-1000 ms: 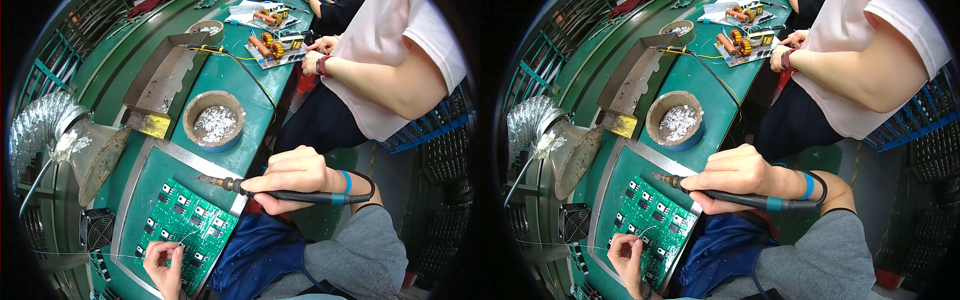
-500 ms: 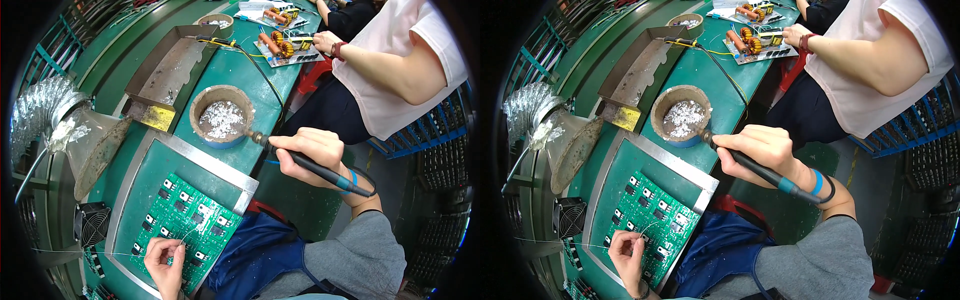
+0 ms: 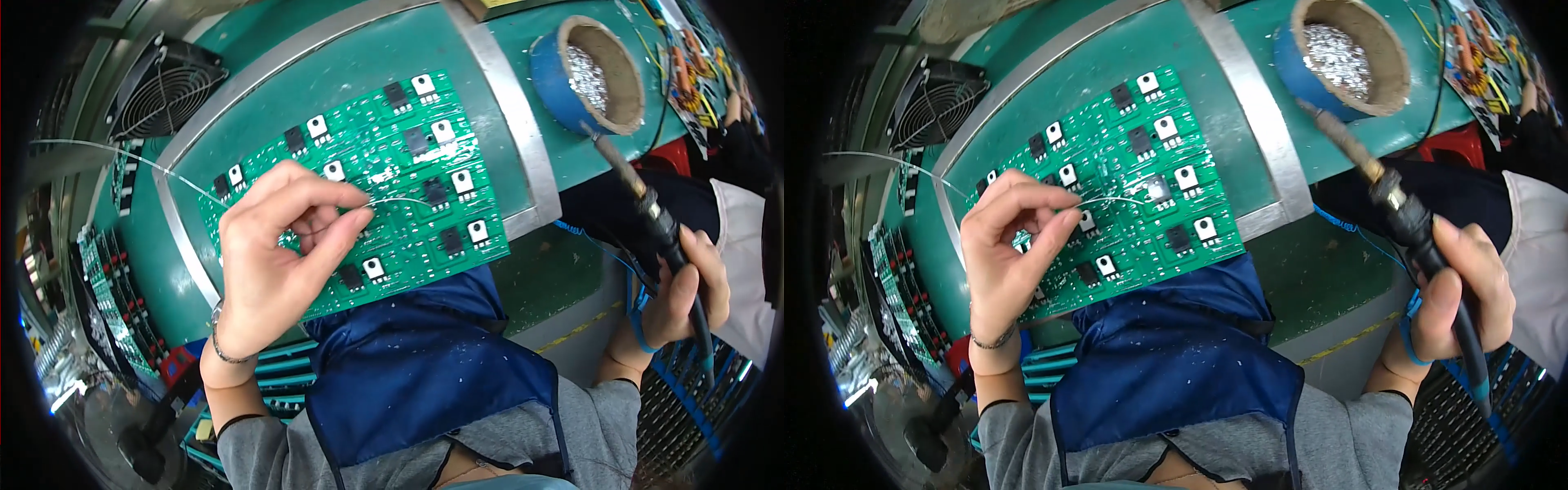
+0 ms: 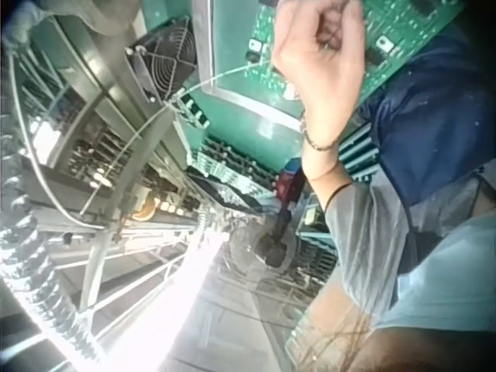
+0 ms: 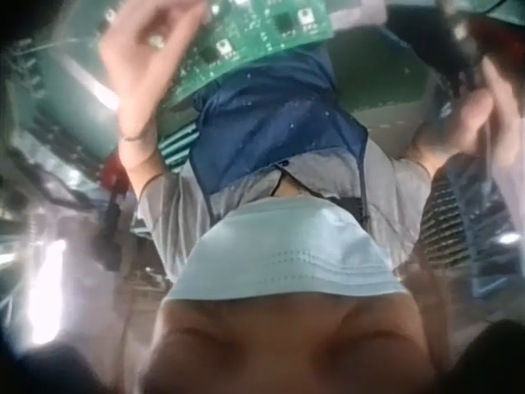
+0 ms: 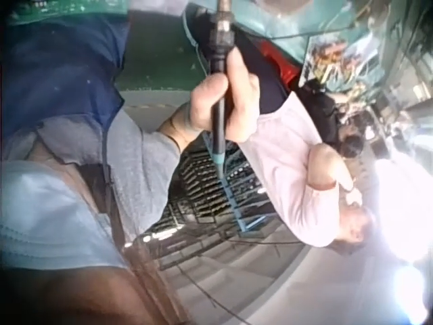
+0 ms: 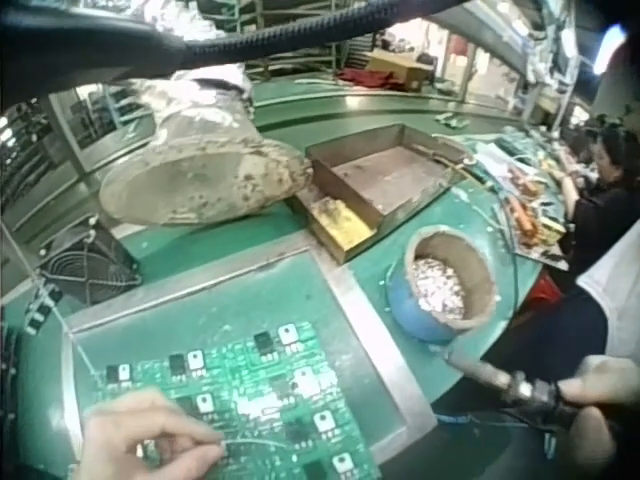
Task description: The person solders electronic components onto a printed circuit board using a soldering iron and solder wire.
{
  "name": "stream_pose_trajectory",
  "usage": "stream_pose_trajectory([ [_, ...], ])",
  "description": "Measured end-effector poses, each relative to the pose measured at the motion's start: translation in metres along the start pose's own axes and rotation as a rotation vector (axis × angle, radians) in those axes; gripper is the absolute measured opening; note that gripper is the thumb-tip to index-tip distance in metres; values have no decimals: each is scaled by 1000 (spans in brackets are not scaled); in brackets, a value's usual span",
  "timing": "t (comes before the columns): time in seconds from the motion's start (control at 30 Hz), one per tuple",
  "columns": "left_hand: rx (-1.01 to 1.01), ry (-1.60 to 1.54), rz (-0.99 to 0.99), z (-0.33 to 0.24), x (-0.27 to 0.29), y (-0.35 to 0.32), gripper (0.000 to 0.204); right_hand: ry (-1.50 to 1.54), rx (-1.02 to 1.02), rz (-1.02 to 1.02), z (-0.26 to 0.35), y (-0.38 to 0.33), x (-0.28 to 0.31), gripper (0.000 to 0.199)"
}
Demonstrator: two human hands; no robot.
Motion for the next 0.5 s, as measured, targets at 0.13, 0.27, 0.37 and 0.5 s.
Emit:
stream_pose_trajectory([
  [0.13,-39,103,-7,0,-7,1,14,301,189,264,1,10,-13,33],
  [0.27,-105,149,0,0,-13,-3,15,456,307,573,5,23,-28,21],
  [0.37,-129,190,11,-1,-18,-6,16,462,281,615,8,22,-37,19],
  [0.5,-227,221,-27,1,-27,-5,19,447,285,643,8,19,-43,20],
])
Point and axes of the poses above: each hand's wrist, its own y-axis towards the middle knuckle, its own x-axis out of the back of the hand, z = x × y, the point moved 1 cm from there along y, towards the middle knuckle, and after that the axes turned 1 degree about x, right-handed, at the moved point
